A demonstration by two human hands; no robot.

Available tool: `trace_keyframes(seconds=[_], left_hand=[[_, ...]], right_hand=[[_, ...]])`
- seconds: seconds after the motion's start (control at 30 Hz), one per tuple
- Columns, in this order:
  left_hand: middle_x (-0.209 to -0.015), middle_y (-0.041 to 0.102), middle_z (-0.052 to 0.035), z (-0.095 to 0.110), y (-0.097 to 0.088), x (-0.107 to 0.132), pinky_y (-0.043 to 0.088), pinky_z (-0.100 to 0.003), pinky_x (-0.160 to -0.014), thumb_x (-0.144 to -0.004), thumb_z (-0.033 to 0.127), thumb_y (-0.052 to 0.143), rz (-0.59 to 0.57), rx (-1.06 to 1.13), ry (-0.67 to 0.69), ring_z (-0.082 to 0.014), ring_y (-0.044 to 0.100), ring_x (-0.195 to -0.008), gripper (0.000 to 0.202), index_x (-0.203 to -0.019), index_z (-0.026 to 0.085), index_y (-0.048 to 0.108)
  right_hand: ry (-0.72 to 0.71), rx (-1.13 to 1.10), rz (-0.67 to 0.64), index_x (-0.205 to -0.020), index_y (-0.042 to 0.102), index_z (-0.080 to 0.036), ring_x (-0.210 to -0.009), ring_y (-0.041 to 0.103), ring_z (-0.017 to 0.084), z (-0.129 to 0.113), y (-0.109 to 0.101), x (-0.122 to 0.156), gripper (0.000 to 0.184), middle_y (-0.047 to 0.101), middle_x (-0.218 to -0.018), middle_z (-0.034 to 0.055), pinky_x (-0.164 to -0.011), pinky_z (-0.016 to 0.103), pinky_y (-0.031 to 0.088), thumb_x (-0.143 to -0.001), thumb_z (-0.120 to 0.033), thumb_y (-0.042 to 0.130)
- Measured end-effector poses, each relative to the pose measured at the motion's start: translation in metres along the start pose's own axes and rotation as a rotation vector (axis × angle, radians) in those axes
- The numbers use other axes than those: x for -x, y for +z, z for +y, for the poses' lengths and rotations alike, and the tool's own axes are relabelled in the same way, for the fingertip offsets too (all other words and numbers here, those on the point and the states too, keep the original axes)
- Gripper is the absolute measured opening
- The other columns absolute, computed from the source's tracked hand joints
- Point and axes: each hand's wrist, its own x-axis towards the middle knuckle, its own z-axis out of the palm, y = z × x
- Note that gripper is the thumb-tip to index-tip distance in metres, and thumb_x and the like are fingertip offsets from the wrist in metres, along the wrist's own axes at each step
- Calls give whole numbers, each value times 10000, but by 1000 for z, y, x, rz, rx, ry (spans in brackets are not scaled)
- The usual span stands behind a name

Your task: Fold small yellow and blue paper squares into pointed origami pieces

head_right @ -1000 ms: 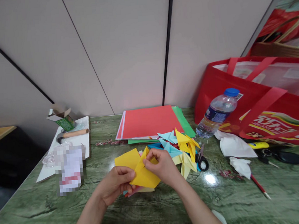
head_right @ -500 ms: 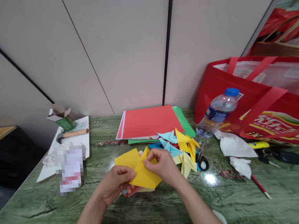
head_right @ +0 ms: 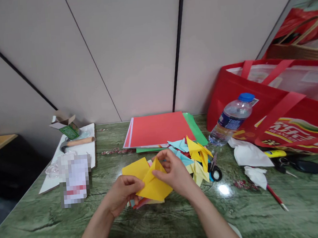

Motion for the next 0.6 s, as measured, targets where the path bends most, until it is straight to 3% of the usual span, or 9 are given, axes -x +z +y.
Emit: trace_keyframes(seconds=[0.03, 0.1, 0.17, 0.27, 0.37, 0.47, 0.6], left_hand=[[-410, 589, -21, 0, 0, 0, 299, -166, -294, -529, 281, 745, 0, -35, -1, -78, 477, -293, 223, -516, 96, 622], [-382, 572, -13, 0, 1, 0, 292, -162, -297, -553, 279, 726, -8, -126, 0, -79, 476, -291, 215, -500, 102, 617], [-370, 556, -3, -1, 2, 1, 303, -162, -308, -566, 272, 715, -25, -223, -5, -77, 477, -294, 207, -491, 106, 617], [-371, 529, 19, -1, 3, 1, 345, -175, -326, -559, 264, 715, -54, -312, -16, -72, 465, -297, 194, -485, 110, 623], [-387, 520, 30, 0, 3, 2, 363, -186, -333, -554, 258, 713, -54, -350, 0, -65, 445, -299, 186, -481, 112, 625], [-391, 514, 33, 1, 3, 2, 345, -176, -335, -559, 256, 714, -43, -355, 10, -54, 429, -304, 185, -486, 109, 628], [-504, 616, -22, 4, 1, 3, 380, -178, -400, -623, 304, 691, -66, -222, 74, -82, 511, -413, 208, -637, 97, 696]], right_hand=[[-60, 51, 37, -924, 494, -211, -843, 604, 184, -4, -2, 1, 291, 594, -1028, 75, -689, 298, 509, -673, -243, 637], [-222, 212, 170, -908, 574, -220, -985, 563, 217, -13, -4, 4, 171, 602, -1067, 78, -826, 360, 462, -737, -220, 585], [-324, 315, 99, -826, 639, -234, -959, 575, 223, -19, -3, 7, 97, 649, -986, 63, -844, 371, 443, -770, -206, 564], [-242, 383, -229, -785, 687, -233, -761, 625, 197, -19, 2, 11, 100, 696, -777, 34, -682, 294, 473, -769, -218, 589], [-114, 429, -415, -753, 709, -223, -649, 630, 176, -11, 7, 13, 115, 705, -707, 14, -581, 247, 441, -758, -216, 595], [-28, 386, -419, -745, 712, -210, -651, 624, 176, -5, 7, 11, 113, 705, -709, 14, -565, 232, 425, -730, -198, 601], [105, 259, -304, -692, 682, -165, -570, 562, 149, 0, 5, 6, 95, 649, -624, 15, -502, 222, 377, -700, -197, 593]])
